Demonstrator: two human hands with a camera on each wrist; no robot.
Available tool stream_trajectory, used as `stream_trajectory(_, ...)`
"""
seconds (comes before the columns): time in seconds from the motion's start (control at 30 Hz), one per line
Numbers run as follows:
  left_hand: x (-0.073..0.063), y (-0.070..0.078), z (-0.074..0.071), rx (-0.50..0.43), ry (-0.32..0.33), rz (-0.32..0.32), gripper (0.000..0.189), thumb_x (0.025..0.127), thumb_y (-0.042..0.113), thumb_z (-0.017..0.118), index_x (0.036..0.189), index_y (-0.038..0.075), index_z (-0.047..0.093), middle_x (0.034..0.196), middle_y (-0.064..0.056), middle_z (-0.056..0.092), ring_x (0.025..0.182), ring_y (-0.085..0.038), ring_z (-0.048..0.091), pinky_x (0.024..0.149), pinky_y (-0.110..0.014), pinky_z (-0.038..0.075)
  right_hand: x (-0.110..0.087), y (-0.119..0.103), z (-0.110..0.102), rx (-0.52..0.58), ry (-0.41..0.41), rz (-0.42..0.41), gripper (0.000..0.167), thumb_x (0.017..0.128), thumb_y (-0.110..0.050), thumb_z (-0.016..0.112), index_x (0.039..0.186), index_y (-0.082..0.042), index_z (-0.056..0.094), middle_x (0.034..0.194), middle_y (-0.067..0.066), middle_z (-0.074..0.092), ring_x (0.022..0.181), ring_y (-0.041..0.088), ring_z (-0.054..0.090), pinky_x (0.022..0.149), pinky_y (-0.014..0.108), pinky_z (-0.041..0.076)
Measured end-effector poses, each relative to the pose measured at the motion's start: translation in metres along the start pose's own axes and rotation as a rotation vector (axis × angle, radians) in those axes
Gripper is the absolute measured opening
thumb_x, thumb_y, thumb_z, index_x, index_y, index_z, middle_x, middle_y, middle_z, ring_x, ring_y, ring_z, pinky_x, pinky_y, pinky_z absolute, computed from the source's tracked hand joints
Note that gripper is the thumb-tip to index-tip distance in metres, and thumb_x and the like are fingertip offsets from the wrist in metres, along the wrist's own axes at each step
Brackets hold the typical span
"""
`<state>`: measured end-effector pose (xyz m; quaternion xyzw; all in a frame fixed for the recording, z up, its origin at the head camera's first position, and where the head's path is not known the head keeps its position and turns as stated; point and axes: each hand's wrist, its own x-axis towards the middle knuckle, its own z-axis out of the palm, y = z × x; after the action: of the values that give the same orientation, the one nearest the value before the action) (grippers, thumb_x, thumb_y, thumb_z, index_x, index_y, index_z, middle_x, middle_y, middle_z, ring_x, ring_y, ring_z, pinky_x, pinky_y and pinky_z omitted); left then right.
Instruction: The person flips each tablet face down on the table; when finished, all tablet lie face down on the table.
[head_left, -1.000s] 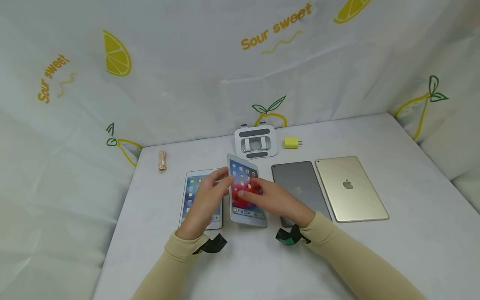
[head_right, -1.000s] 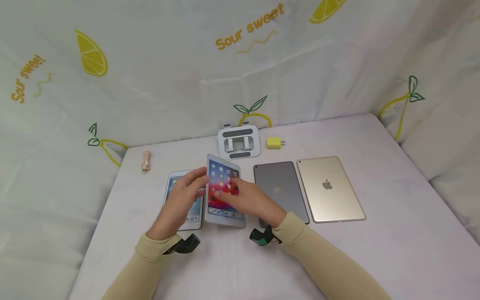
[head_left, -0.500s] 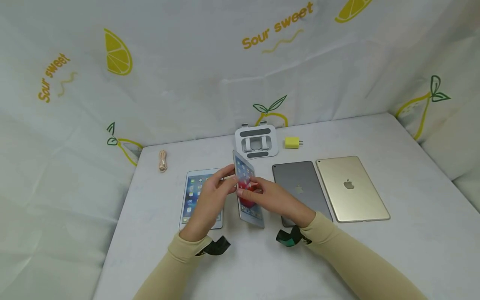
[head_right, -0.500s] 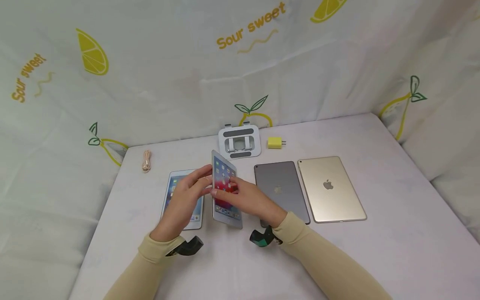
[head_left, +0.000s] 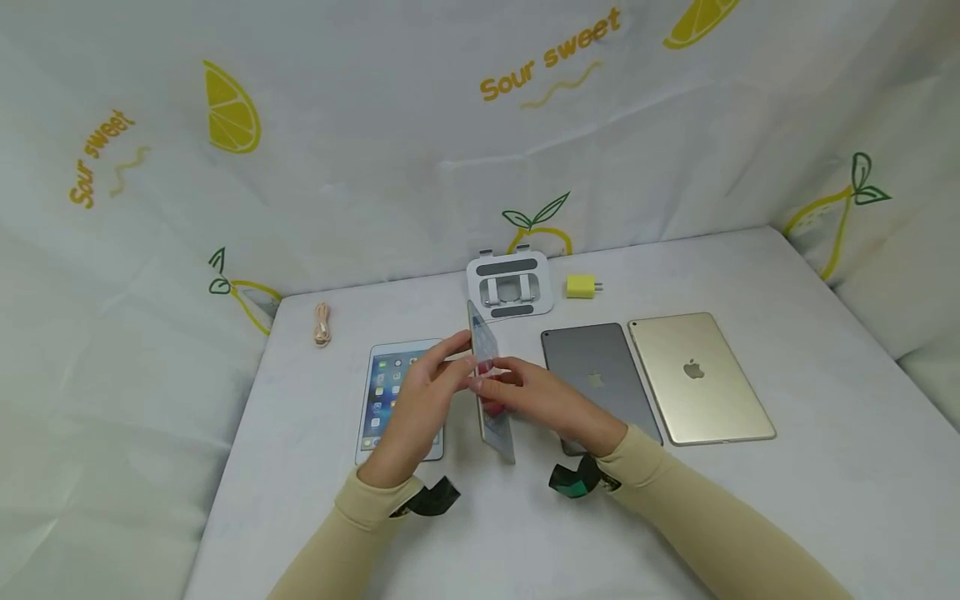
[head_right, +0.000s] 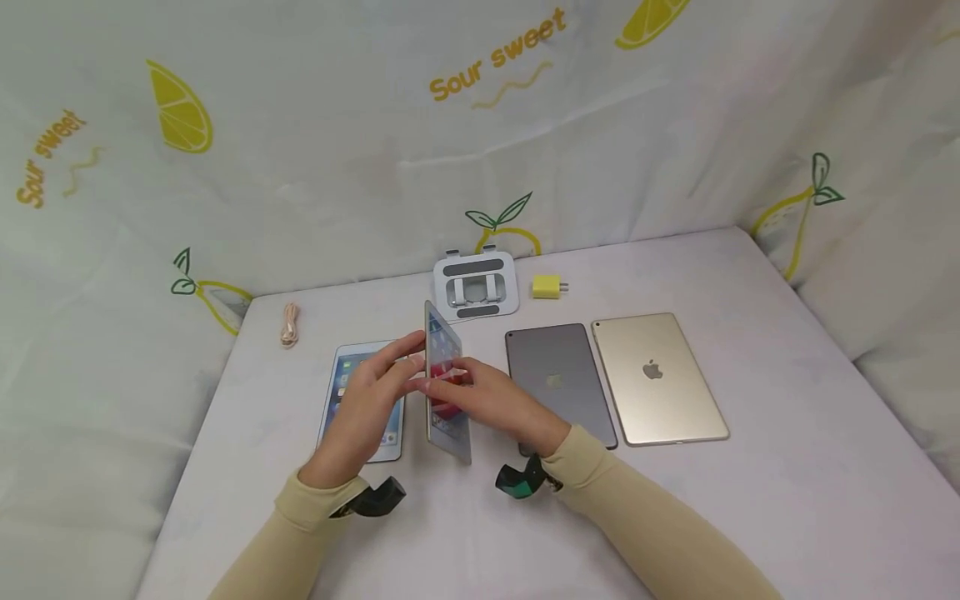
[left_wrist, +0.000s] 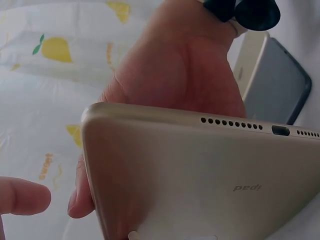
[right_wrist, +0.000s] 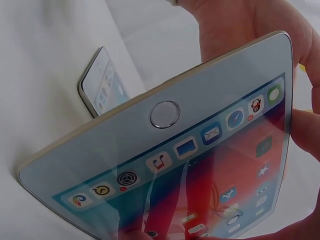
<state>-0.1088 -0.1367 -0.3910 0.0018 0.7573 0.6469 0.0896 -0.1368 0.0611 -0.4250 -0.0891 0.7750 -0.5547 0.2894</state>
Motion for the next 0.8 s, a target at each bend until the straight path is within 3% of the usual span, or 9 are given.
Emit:
stream_trajectory(0.23,-0.001,0.0,0.0,-0.012,0.007,-0.003,0.051,0.108,0.037,0.061,0.157,0.02,0.057,0.158,0.001,0.058,0.124,-0.032,0.071,0.122,-0.059,0.045,0.0,0.0,0.001,0.098,-0.027,-0.019,0.086,0.1,-0.058,0.069,0.165,-0.009,0.04,0.149,0.015,0.065,0.119,0.023,0.074,0.119,0.051,0.052)
stream_trajectory(0.5,-0.001,-0.001,0.0,-0.016,0.008,-0.009,0.049,0.108,0.037,0.062,0.155,0.022,0.058,0.157,0.0,0.058,0.122,-0.032,0.071,0.123,-0.06,0.043,0.0,0.0,0.002,0.18,-0.064,-0.036,0.088,0.102,-0.054,0.069,0.168,-0.008,0.034,0.158,0.015,0.059,0.13,0.026,0.07,0.119,0.049,0.052)
stream_trajectory(0.63,0.002,-0.003,0.002,-0.014,-0.004,-0.021,0.053,0.112,0.05,0.049,0.156,0.021,0.057,0.158,-0.003,0.057,0.13,-0.03,0.066,0.122,-0.055,0.048,0.0,0.0,0.001,0.176,-0.061,-0.043,0.086,0.103,-0.052,0.068,0.168,-0.008,0.034,0.162,0.015,0.054,0.132,0.028,0.069,0.118,0.048,0.054)
stream_trajectory(0.8,0.006,-0.012,0.005,-0.08,-0.041,-0.037,0.072,0.112,0.066,0.03,0.159,0.016,0.054,0.161,-0.008,0.054,0.133,-0.028,0.061,0.119,-0.046,0.052,-0.001,-0.001,-0.003,0.145,-0.06,-0.06,0.081,0.105,-0.047,0.067,0.167,-0.006,0.035,0.162,0.019,0.053,0.133,0.031,0.069,0.114,0.046,0.056)
